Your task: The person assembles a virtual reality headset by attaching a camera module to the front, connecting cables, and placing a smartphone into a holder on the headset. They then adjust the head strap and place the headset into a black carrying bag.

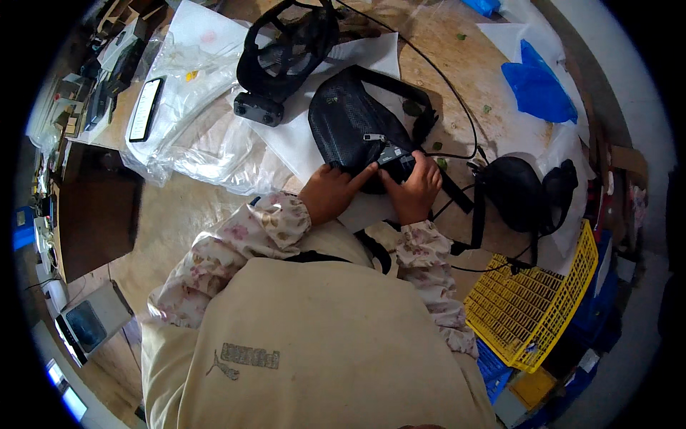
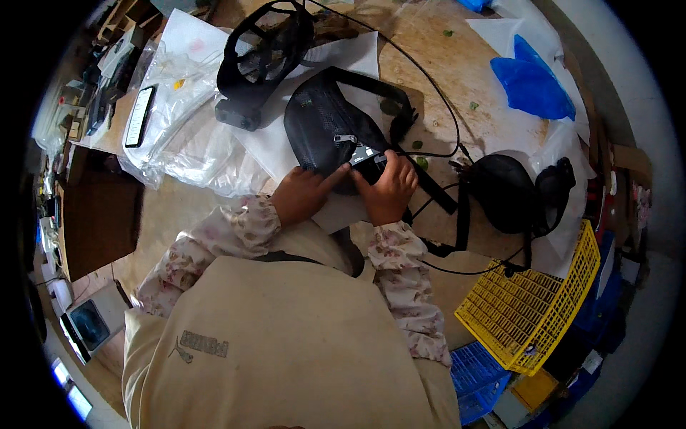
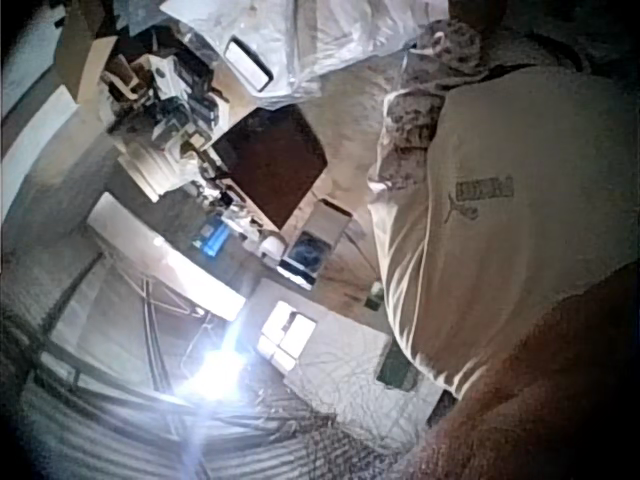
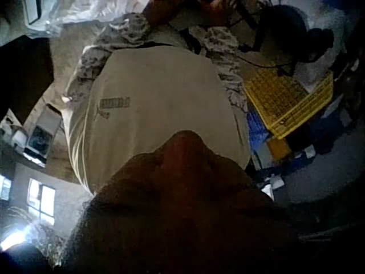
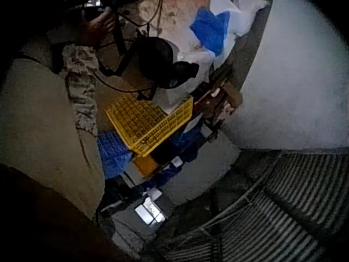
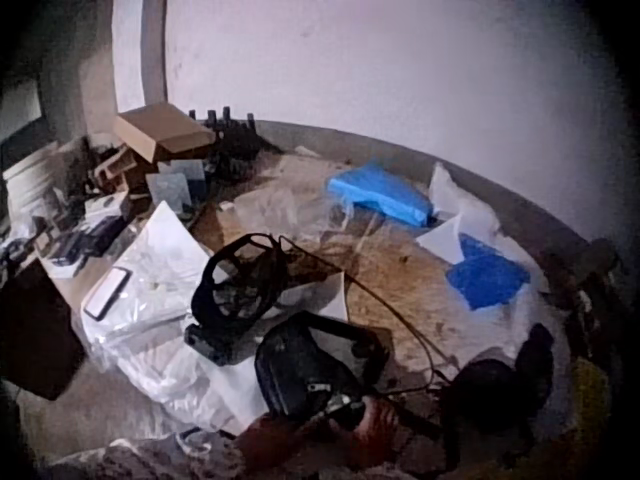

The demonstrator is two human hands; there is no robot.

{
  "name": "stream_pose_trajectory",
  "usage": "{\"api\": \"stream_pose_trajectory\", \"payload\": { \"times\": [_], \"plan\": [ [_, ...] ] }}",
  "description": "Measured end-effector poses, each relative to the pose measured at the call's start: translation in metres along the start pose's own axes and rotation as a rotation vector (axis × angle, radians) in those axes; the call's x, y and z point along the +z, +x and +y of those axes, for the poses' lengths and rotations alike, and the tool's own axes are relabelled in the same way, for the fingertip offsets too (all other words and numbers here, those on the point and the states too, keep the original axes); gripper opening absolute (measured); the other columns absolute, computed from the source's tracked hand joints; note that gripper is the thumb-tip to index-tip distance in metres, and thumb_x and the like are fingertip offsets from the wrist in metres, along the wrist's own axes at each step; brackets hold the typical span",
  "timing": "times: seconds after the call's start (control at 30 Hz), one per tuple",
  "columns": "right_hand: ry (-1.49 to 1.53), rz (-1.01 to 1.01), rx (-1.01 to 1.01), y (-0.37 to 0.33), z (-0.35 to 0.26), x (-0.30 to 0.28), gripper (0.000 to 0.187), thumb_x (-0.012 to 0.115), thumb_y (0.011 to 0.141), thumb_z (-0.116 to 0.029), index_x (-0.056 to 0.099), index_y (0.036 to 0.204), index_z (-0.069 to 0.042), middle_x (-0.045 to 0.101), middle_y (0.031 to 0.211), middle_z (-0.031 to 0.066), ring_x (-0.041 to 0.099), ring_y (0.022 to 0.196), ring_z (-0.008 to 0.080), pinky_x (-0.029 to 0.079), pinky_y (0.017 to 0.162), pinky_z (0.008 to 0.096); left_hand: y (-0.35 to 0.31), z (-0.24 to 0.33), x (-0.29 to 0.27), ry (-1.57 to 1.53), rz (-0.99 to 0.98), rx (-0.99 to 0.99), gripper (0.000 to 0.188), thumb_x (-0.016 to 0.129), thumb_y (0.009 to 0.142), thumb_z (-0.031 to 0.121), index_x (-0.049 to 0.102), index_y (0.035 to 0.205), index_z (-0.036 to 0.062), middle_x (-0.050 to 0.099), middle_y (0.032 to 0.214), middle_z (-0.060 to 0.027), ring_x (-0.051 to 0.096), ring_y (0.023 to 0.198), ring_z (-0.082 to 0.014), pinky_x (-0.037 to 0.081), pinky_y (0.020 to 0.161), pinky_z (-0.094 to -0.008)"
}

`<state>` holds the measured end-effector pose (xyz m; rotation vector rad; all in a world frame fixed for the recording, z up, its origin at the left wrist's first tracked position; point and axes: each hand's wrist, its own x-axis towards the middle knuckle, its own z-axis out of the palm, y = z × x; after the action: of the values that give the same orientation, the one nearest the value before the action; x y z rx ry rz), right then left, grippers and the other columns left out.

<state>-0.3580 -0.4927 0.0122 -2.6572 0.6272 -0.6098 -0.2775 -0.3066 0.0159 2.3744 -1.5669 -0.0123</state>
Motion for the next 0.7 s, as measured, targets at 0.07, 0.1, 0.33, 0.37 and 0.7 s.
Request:
{"api": "stream_pose_trajectory", "payload": {
  "times": [0.07,0.1,0.33,0.37,0.7],
  "plan": [
    [0.009,0.001,-0.002,0.0002,-0.0022,-0.0015,0.077,0.068,0.071,-0.06,0.049,0.119,-0.004,0.053,0.111,0.0162,0.045,0.113,0.0359,0.032,0.097,0.0478,-0.0009,-0.0004,0.001,-0.004,-0.014,-0.001,0.077,0.061,0.077,0.014,0.029,0.147,0.0124,0.061,0.076,-0.0054,0.06,0.073,-0.0234,0.046,0.073,-0.0381],
    [0.004,0.009,-0.008,-0.0004,-0.0013,-0.0009,0.077,0.068,0.071,-0.06,0.049,0.119,-0.004,0.053,0.111,0.0162,0.045,0.113,0.0358,0.032,0.097,0.0477,-0.0009,-0.0003,0.0012,-0.007,-0.004,-0.001,0.075,0.059,0.077,0.013,0.031,0.146,0.0129,0.061,0.075,-0.0056,0.061,0.071,-0.0232,0.047,0.072,-0.0375],
    [-0.009,0.035,-0.013,-0.0014,-0.0022,-0.0006,0.075,0.071,0.069,-0.056,0.05,0.118,-0.004,0.053,0.111,0.0158,0.047,0.11,0.0349,0.033,0.096,0.047,-0.0001,0.0006,0.0023,0.005,-0.021,-0.01,0.07,0.056,0.08,0.012,0.033,0.146,0.0136,0.063,0.073,-0.0074,0.063,0.071,-0.0236,0.046,0.072,-0.0366],
    [-0.015,0.04,-0.024,-0.0018,-0.0014,-0.0002,0.074,0.071,0.069,-0.056,0.05,0.118,-0.004,0.053,0.111,0.0157,0.047,0.11,0.0347,0.033,0.096,0.047,0.0001,0.0009,0.0008,0.002,-0.057,-0.022,0.07,0.055,0.08,0.012,0.032,0.146,0.0135,0.064,0.073,-0.0078,0.063,0.071,-0.0237,0.046,0.073,-0.0367],
    [-0.011,0.035,-0.006,-0.001,-0.0016,0.002,0.075,0.073,0.067,-0.054,0.05,0.118,-0.005,0.054,0.111,0.0154,0.047,0.11,0.0349,0.033,0.097,0.0467,-0.0011,0.0032,0.0,0.005,-0.089,-0.042,0.07,0.054,0.081,0.013,0.03,0.147,0.0149,0.064,0.076,-0.0085,0.064,0.073,-0.0245,0.047,0.075,-0.038]
  ]
}}
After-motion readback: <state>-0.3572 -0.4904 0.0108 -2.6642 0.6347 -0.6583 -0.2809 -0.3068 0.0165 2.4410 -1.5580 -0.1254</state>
